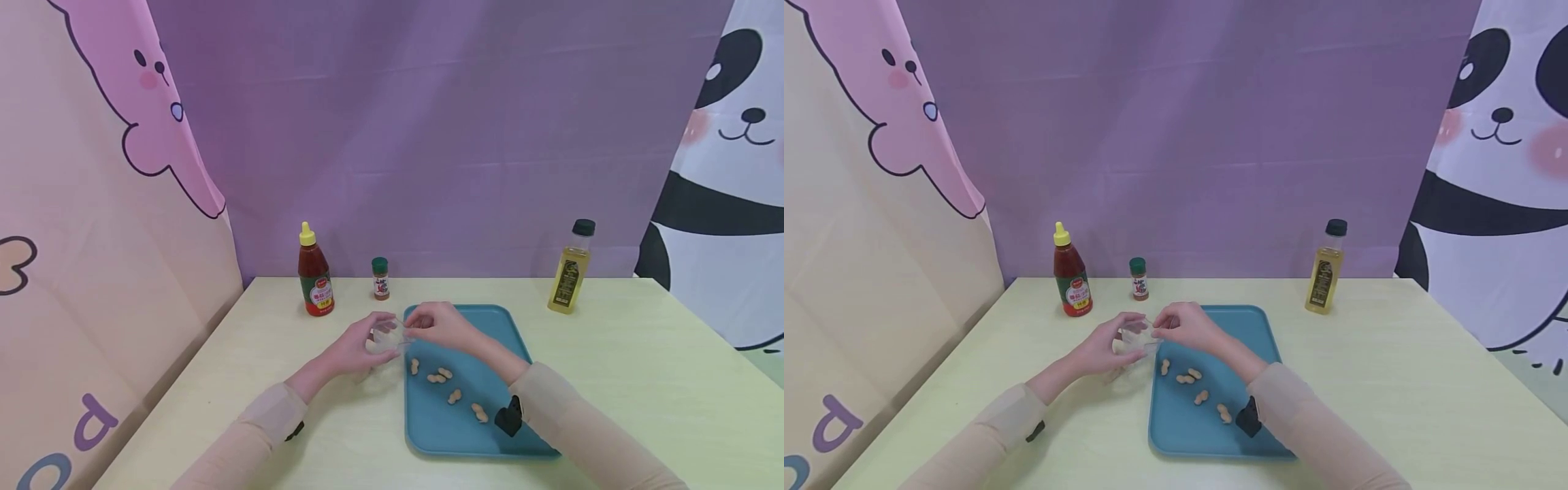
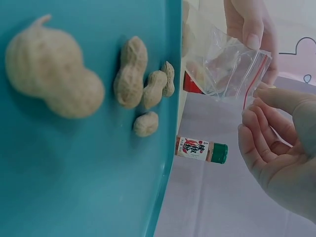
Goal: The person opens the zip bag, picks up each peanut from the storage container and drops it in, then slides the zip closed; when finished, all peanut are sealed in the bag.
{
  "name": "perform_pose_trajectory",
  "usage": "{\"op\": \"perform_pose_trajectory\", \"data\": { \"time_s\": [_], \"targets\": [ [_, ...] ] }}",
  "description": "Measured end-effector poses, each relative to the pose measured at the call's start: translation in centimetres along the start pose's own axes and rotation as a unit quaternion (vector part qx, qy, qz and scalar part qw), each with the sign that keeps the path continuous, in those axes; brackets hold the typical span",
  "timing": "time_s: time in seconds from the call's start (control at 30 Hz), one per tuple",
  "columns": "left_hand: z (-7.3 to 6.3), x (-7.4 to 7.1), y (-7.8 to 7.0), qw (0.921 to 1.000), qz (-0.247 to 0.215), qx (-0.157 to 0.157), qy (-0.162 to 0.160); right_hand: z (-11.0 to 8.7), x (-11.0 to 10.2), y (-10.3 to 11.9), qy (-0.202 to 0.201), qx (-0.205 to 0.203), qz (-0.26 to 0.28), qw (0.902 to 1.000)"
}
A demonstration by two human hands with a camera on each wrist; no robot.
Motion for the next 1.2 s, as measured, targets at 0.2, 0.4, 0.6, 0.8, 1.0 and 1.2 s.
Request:
{"op": "perform_pose_trajectory", "data": {
  "time_s": [0.2, 0.4, 0.6, 0.8, 1.0, 1.2],
  "targets": [
    [0.0, 0.0, 0.0, 1.0000, 0.000, 0.000, 0.002, -0.1, -0.1, 0.1, 0.003, 0.004, -0.001, 1.0000],
    [0.0, -0.2, -0.2, 1.0000, 0.001, 0.007, -0.003, -0.5, -0.8, 0.1, -0.005, 0.005, -0.004, 1.0000],
    [0.0, -0.1, -0.2, 1.0000, 0.002, 0.007, 0.002, -2.0, -2.1, 0.5, -0.011, -0.002, -0.014, 0.9998],
    [-0.1, 0.1, 0.0, 1.0000, -0.004, -0.002, 0.005, -4.4, -3.2, 0.5, -0.001, -0.001, -0.016, 0.9999],
    [-0.1, 0.1, 0.1, 1.0000, 0.004, -0.002, 0.002, -6.9, -3.8, 0.3, 0.007, -0.015, -0.031, 0.9994],
    [0.1, 0.1, 0.2, 1.0000, 0.009, -0.002, 0.001, -9.0, -3.4, -1.0, 0.032, 0.003, -0.023, 0.9992]
  ]
}}
Point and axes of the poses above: each hand's wrist, its own z-axis towards the middle knuckle, its own x-axis out of the palm, y = z × x, the point moved 9 cm from there along z, towards the middle knuckle, and after that the axes turned 4 degrees about -z, right-handed, at the moved point
